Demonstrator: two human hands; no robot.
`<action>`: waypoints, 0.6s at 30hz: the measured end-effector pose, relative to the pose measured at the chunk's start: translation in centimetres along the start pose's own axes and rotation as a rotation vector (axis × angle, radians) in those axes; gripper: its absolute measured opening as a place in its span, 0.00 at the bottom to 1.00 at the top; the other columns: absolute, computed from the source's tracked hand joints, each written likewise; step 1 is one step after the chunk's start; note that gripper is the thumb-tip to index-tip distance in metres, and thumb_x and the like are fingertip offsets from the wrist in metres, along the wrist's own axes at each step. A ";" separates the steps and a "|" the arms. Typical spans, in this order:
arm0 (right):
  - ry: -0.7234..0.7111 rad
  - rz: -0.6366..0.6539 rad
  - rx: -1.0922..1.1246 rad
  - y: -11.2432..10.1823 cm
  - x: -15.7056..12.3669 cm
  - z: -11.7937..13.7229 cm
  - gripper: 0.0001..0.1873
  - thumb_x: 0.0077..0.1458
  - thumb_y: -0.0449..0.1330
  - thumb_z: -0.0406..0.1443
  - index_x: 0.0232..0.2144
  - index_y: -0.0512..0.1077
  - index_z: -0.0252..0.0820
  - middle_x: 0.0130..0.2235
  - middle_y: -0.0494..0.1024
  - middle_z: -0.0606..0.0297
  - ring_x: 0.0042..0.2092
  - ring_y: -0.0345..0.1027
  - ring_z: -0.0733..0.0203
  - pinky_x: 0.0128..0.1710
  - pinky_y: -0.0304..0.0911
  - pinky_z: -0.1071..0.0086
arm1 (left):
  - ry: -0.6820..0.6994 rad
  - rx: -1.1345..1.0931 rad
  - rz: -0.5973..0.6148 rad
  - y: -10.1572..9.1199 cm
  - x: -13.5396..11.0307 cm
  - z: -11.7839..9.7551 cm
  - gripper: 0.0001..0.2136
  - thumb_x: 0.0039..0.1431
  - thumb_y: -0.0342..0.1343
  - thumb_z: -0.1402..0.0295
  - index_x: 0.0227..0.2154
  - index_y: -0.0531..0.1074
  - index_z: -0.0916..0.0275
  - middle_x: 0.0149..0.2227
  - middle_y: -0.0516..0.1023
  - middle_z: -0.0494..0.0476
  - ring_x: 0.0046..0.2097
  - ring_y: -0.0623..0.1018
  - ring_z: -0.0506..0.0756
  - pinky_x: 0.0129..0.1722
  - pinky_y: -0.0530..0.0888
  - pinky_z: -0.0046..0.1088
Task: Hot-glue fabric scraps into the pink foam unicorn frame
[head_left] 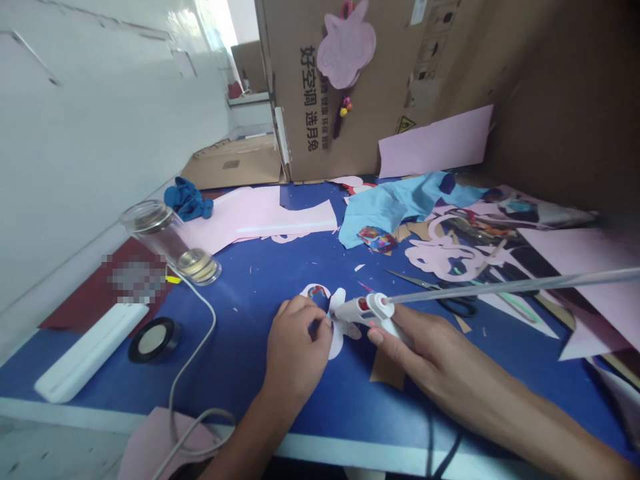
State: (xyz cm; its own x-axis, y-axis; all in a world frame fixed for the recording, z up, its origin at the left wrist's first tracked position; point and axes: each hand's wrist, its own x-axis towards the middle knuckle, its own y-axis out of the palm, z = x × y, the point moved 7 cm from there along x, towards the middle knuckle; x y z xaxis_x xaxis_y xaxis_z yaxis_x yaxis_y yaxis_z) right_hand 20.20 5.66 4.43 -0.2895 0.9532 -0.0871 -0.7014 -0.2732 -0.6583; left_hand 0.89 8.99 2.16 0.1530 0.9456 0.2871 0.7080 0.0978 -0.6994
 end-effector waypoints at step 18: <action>-0.052 -0.075 -0.021 -0.5 -0.1 0.4 0.20 0.75 0.52 0.50 0.39 0.75 0.46 0.37 0.84 0.58 0.37 0.77 0.50 0.38 0.68 0.60 | 0.006 0.023 -0.008 0.0 0.0 0.0 0.10 0.62 0.60 0.78 0.28 0.75 0.57 0.36 0.78 0.52 0.43 0.75 0.58 0.47 0.70 0.40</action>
State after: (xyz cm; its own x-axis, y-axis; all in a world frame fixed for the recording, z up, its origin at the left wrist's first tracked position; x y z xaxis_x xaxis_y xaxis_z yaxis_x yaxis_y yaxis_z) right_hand 20.32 5.66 5.01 -0.2704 0.9628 0.0018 -0.7089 -0.1978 -0.6770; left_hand 0.95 8.96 2.16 0.1514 0.9428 0.2970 0.6934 0.1129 -0.7116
